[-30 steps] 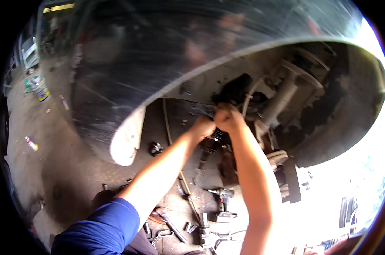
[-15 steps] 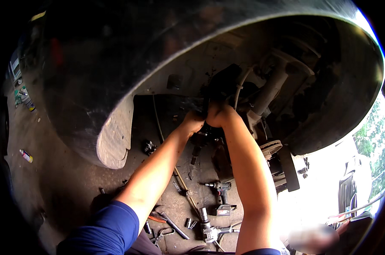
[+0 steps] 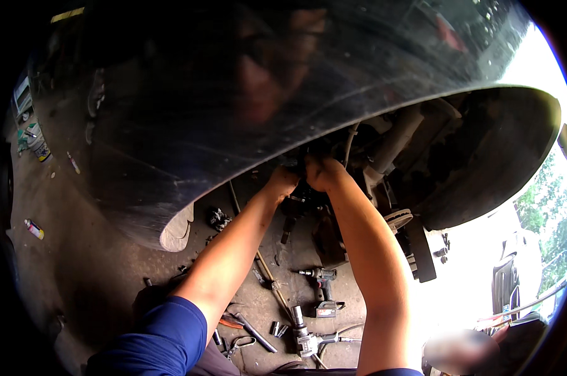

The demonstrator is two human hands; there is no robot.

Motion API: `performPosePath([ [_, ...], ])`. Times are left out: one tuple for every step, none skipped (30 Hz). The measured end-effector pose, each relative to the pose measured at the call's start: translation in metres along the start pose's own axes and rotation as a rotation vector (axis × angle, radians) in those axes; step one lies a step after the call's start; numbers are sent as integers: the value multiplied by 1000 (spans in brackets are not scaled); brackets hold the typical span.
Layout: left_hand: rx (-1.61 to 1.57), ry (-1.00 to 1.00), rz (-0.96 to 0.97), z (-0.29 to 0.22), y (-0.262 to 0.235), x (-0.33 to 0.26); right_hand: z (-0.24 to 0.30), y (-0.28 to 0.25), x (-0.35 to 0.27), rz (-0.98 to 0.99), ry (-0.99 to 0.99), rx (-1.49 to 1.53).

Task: The person works under a lifted vehicle, removing and handling suspension components near the wheel hub. They use pliers and other hand tools to manipulate small metal parts and fasteners, then reposition components within the wheel well.

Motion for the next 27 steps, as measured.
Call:
performPosePath([
  [-8,6,2,-4,6,2,13,-14,2,-4,79,163],
  [-4,-2,-20,-6,-5,-1,8,-15,15,-12,155,262],
  [-9,-5,-31,-10,-9,-2,7,-17,23,-68,128,265],
  [17,-18,-63,-11,-28,-4,-12,-11,42,-82,97,231],
  [51,-16,-114,-19,-59,-8,-39,17,70,-79,85,193],
  [51,-29,-127,-19,-65,-13,-51,21,72,-118,38,153],
  [60,-12,-136,-29,-71,-11,-50,36,80,-41,69,104],
  [39,-13,-110,-28,-54,-9,-33,27,65,-10,73,56],
  [19,-20,-89,-28,-39,-10,-23,20,48,17,82,13],
  [-20,-34,-66,-29,-22,-9,-10,10,27,5,-9,-279],
  [-37,-49,-51,-26,-13,-9,-3,5,14,6,-91,-565],
  [-68,-66,-28,-21,0,-13,5,-1,-6,-5,-171,-856],
  [-91,-78,-25,-20,2,-14,1,13,-12,7,-239,-1144],
  [-152,-100,-1,-16,10,-16,1,27,-30,-67,-365,-1625],
  [-173,-109,-25,-15,-12,-15,-25,69,-17,-157,-454,-2118],
  [-182,-55,-58,-20,-45,-9,-55,121,-2,-202,-515,-2383],
  [-200,13,-78,-28,-74,-1,-77,175,4,-210,-575,-2511],
  [-238,65,-73,-33,-85,4,-89,209,1,-218,-608,-2582],
  [-275,-5,-41,-27,-69,-1,-90,208,-13,-262,-549,-2591],
  [-314,-90,-2,-22,-45,-13,-93,198,-32,-316,-488,-2605],
  [-345,-151,32,-21,-31,-19,-87,193,-42,-375,-405,-2599],
  [-370,-205,67,-21,-22,-21,-83,191,-50,-396,-383,-2613],
  [-384,-247,88,-24,-25,-20,-81,196,-49,-396,-380,-2626],
  [-397,-290,107,-25,-28,-20,-82,199,-47,-394,-378,-2637],
  [-399,-287,121,-26,-31,-21,-83,201,-47,-385,-414,-2641],
  [-403,-293,138,-27,-32,-25,-87,201,-50,-381,-441,-2640],
  [-408,-301,157,-26,-30,-28,-90,200,-53,-381,-465,-2639],
])
Point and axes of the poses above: each hand's wrist, its own x-axis towards the middle knuckle, its own y-axis out of the palm, z = x × y, the point moved 4 cm from there along x, towards the middle knuckle
